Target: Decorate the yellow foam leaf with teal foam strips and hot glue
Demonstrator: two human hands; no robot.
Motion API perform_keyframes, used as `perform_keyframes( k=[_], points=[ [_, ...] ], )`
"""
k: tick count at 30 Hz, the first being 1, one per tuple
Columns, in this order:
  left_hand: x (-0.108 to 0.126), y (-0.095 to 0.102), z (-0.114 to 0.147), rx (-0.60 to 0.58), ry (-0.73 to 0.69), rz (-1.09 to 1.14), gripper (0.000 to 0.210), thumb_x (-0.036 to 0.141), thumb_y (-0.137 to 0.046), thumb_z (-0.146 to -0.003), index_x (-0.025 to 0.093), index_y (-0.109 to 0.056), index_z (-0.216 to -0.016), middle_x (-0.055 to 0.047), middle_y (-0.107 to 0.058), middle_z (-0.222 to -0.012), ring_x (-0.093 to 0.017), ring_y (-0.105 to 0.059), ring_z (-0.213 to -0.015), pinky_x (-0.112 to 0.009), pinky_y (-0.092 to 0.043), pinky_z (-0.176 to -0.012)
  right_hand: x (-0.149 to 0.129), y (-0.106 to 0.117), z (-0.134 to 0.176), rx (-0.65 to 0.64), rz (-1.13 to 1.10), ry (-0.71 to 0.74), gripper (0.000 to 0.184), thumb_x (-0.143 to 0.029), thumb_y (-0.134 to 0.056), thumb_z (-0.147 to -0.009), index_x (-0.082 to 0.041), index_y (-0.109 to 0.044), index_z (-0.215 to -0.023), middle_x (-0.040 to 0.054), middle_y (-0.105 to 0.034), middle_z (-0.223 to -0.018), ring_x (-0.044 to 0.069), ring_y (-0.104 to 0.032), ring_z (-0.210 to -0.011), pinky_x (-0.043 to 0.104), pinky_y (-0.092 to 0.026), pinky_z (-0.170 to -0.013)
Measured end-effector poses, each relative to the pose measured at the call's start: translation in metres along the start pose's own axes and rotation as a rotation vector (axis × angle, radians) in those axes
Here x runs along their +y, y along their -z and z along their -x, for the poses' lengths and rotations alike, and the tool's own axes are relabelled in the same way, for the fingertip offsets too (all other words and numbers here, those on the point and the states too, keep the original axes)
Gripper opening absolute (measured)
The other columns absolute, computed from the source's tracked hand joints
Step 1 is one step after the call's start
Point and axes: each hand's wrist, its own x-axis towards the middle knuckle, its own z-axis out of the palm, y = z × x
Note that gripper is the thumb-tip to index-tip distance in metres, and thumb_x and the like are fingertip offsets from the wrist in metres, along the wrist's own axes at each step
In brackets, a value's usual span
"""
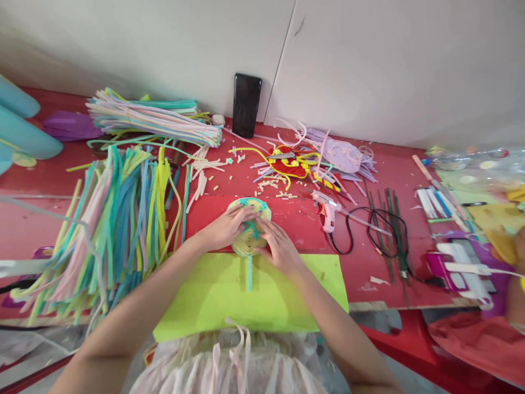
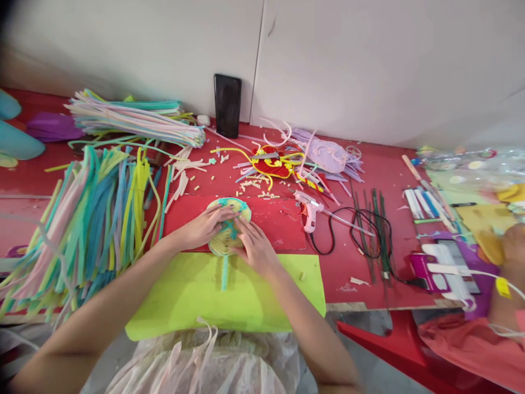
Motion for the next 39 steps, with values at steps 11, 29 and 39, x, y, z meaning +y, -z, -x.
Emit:
perform_keyframes(
  k=[11, 29, 39],
  points=[
    [0.007, 0.021, 0.013, 0.173, 0.256, 0.214, 0.040, 0.019, -0.045, -0.089, 0.021, -0.045, -0.129, -0.007, -0.054, -0.132, -0.019, -0.050, -0.124, -0.039, -0.041, -0.106, 0.008, -0.003, 0.002, -0.017, -0.082, 0.027, 0.024, -0.032, -0.053, -0.090, -0.018, -0.049, -0.110, 0.0140, -0.039, -0.146, 0.022, -0.025, -0.141, 0.052, -0.035, -0.111],
    [0.060, -0.021, 0.058, -0.044, 0.320, -0.510, 0.054, 0.037, -0.044, -0.093, 0.025, -0.033, -0.144, -0.008, -0.021, -0.155, -0.028, -0.023, -0.141, -0.051, -0.026, -0.113, 0.007, -0.003, 0.001, -0.025, -0.053, 0.024, 0.020, -0.027, -0.050, -0.092, -0.017, -0.048, -0.109, 0.0147, -0.037, -0.147, 0.022, -0.020, -0.142, 0.050, -0.034, -0.111],
    [0.053, -0.017, 0.060, -0.003, 0.320, -0.377, 0.047, 0.035, -0.041, -0.094, 0.027, -0.039, -0.141, -0.010, -0.023, -0.154, -0.028, -0.025, -0.140, -0.054, -0.023, -0.113, 0.005, -0.001, 0.001, -0.013, -0.067, 0.013, 0.020, -0.027, -0.050, -0.092, -0.019, -0.047, -0.110, 0.0142, -0.038, -0.147, 0.022, -0.023, -0.142, 0.051, -0.035, -0.110]
  ],
)
